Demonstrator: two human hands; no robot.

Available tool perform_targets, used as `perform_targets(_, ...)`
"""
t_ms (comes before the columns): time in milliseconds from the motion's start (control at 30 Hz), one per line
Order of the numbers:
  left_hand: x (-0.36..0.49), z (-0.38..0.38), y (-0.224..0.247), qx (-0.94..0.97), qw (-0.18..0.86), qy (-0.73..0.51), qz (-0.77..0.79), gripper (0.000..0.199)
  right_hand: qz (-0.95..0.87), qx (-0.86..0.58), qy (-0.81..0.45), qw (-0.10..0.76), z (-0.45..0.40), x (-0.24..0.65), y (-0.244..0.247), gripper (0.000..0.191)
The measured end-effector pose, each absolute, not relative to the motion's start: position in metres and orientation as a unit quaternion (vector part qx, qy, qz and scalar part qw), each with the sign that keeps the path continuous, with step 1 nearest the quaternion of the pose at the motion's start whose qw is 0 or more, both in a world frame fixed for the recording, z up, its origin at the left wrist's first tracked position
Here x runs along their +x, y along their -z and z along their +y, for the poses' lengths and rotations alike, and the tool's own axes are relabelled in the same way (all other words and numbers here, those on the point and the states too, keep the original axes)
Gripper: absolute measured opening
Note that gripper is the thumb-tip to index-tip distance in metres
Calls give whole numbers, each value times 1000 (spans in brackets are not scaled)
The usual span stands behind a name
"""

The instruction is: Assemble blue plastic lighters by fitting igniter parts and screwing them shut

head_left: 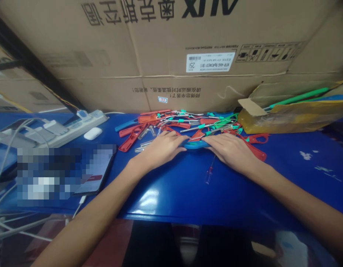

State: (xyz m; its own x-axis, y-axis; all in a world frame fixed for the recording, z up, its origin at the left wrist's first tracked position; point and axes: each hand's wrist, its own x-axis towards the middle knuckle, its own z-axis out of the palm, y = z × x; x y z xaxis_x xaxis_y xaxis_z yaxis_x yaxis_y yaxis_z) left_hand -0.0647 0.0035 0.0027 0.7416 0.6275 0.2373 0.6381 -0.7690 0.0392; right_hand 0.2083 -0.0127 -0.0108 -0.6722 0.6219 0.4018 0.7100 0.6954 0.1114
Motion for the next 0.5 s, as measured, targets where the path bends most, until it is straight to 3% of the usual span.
perform_targets(200, -57, 4, 2, -932, 84, 124, -329, 36, -898, -385, 111, 183, -14, 206, 12, 31)
perform_targets(500, -65, 8, -3, -925, 83, 151, -340, 26, -882, -403, 136, 200, -14, 205, 9, 36)
